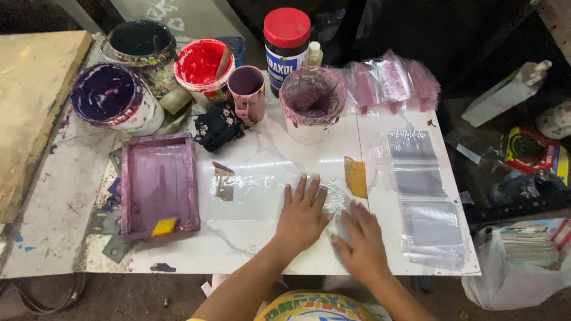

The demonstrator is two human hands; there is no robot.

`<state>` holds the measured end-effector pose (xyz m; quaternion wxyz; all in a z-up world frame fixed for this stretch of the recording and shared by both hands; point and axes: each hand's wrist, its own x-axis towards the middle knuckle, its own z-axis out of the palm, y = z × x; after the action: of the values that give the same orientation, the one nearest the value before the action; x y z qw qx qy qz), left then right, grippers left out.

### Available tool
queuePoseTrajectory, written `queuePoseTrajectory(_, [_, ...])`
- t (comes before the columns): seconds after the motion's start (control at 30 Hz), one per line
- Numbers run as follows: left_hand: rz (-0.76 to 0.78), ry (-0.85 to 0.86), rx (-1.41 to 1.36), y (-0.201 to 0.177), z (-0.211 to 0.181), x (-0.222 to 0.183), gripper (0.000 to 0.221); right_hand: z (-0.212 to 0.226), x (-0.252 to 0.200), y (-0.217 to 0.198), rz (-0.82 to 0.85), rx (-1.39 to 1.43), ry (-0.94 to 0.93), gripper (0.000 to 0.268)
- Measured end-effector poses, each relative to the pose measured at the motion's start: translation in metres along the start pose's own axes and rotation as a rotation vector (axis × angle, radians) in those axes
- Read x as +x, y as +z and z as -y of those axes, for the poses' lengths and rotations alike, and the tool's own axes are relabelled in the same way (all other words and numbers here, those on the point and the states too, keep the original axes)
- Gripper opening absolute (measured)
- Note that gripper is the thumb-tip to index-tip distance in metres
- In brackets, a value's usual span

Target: Cleaning a screen printing frame with a sponge and wiping down the work surface with a cloth.

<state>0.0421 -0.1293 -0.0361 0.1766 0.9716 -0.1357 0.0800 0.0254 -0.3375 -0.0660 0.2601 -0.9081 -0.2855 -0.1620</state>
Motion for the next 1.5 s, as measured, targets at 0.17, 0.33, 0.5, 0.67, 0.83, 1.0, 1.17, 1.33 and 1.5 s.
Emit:
queuePoseTrajectory(0.17, [0.146, -0.036, -0.007, -0.010, -0.005, 0.004, 0.068, 0.015, -0.012, -0.011, 0.195, -0.165, 0.003, 0.065])
queuePoseTrajectory(0.33, [0.088, -0.033, -0.025, -0.012, -0.006, 0.001, 0.070, 0.013, -0.014, -0.008, 0.198, -0.180, 0.007, 0.067])
queuePoseTrajectory(0.5, [0.070, -0.033, -0.047, -0.016, -0.006, 0.000, 0.065, 0.019, -0.008, -0.008, 0.280, -0.354, 0.004, 0.074])
queuePoseTrajectory(0.67, [-0.014, -0.155, -0.075, -0.012, 0.010, -0.008, 0.075, 0.022, -0.004, -0.012, 0.321, -0.335, 0.024, 0.074])
queuePoseTrajectory(0.83, [-0.106, -0.246, 0.019, -0.023, 0.035, -0.022, 0.064, 0.024, -0.005, -0.013, 0.315, -0.317, 0.037, 0.074])
queuePoseTrajectory(1.0, [0.004, -0.423, 0.099, -0.028, 0.077, -0.043, 0.063, 0.023, -0.005, -0.013, 0.323, -0.333, 0.026, 0.075])
queuePoseTrajectory(1.17, [0.022, -0.411, 0.095, -0.034, 0.078, -0.043, 0.065, 0.021, 0.013, -0.007, 0.148, 0.003, 0.058, 0.072])
queuePoseTrajectory(1.33, [0.066, -0.429, 0.102, -0.052, 0.066, -0.040, 0.066, 0.050, 0.086, 0.004, 0.056, 0.617, 0.055, 0.064])
queuePoseTrajectory(1.5, [0.378, -0.533, 0.125, -0.094, 0.049, -0.028, 0.073, 0.026, 0.101, 0.048, 0.108, 0.596, 0.228, 0.072])
